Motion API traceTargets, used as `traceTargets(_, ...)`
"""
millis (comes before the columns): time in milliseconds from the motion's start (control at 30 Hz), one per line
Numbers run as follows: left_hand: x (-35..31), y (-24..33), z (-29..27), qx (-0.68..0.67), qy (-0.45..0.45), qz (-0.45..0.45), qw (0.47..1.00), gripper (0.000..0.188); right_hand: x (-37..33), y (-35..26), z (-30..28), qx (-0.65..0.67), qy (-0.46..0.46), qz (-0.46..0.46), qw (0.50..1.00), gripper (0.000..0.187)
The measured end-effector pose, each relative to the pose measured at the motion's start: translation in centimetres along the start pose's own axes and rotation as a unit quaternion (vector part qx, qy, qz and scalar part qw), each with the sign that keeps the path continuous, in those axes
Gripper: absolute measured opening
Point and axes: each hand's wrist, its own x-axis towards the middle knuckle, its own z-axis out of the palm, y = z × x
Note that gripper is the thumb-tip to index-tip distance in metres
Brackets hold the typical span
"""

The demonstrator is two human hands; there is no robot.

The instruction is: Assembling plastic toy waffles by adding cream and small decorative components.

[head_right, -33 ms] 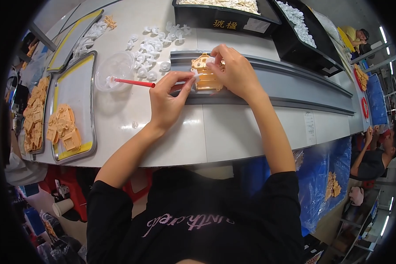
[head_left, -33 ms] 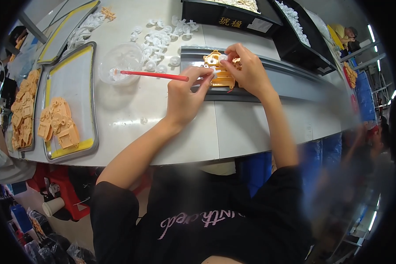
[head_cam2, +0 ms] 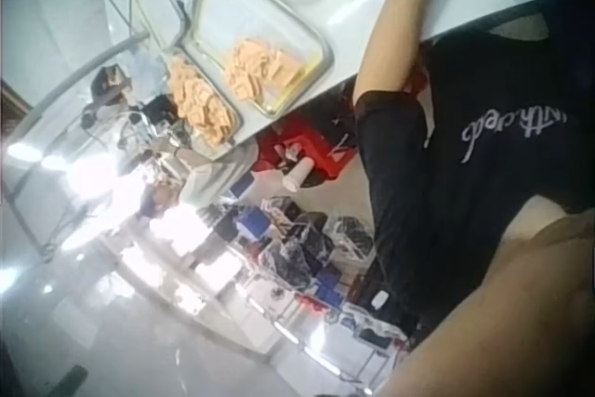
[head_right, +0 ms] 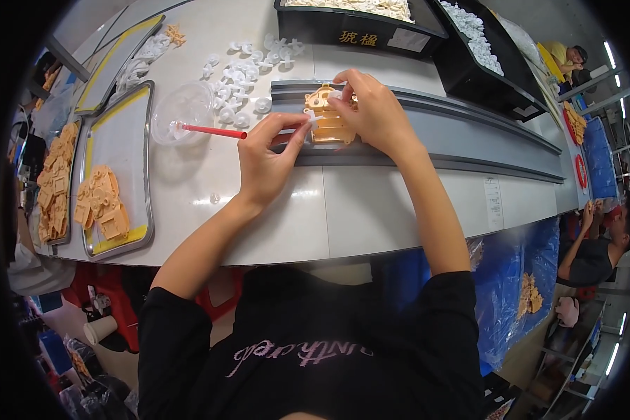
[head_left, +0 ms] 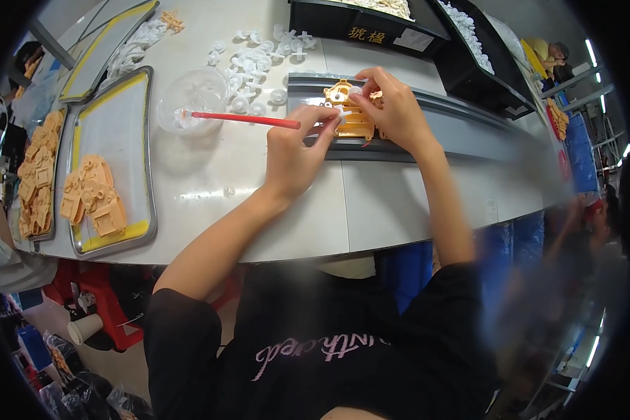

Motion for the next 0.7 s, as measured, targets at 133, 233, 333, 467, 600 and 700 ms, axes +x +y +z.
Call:
traceTargets(133,-0.1,0.1,0.1,-0.016,-0.005,-0.019,1.0,0.011,1.2,1.1,-0.3,-0.019,-0.019,-0.097,0.995,0.013)
traceTargets(233,-0.2,0.0,0.1,-0.02,-0.011,-0.023,0.999,0.011,1.8,1.1,-1.1,-0.042,-0.064,-0.106,0.991,0.012)
traceTargets(333,-0.1,-0.3,-0.1,-0.012,-0.009,-0.017,1.0,0.011,1.9,1.1,-0.8,-0.068,-0.098,-0.115,0.986,0.012)
traceTargets(467,0.1,-0.1,0.0,-0.029,0.005,-0.002,1.0,0.013,1.0,0.2,-1.2,-0.087,-0.023,-0.142,0.986,0.014)
traceTargets(600,0.3,-0.3,0.1,-0.064,0.002,-0.002,0.998,0.018,-1.4,-3.1,-2.1,0.079,0.03,-0.134,0.987,0.017)
traceTargets(700,0.0,-0.2,0.0,-0.115,-0.031,-0.017,0.993,0.019,-2.9,-2.9,-1.5,0.091,0.016,-0.181,0.979,0.018)
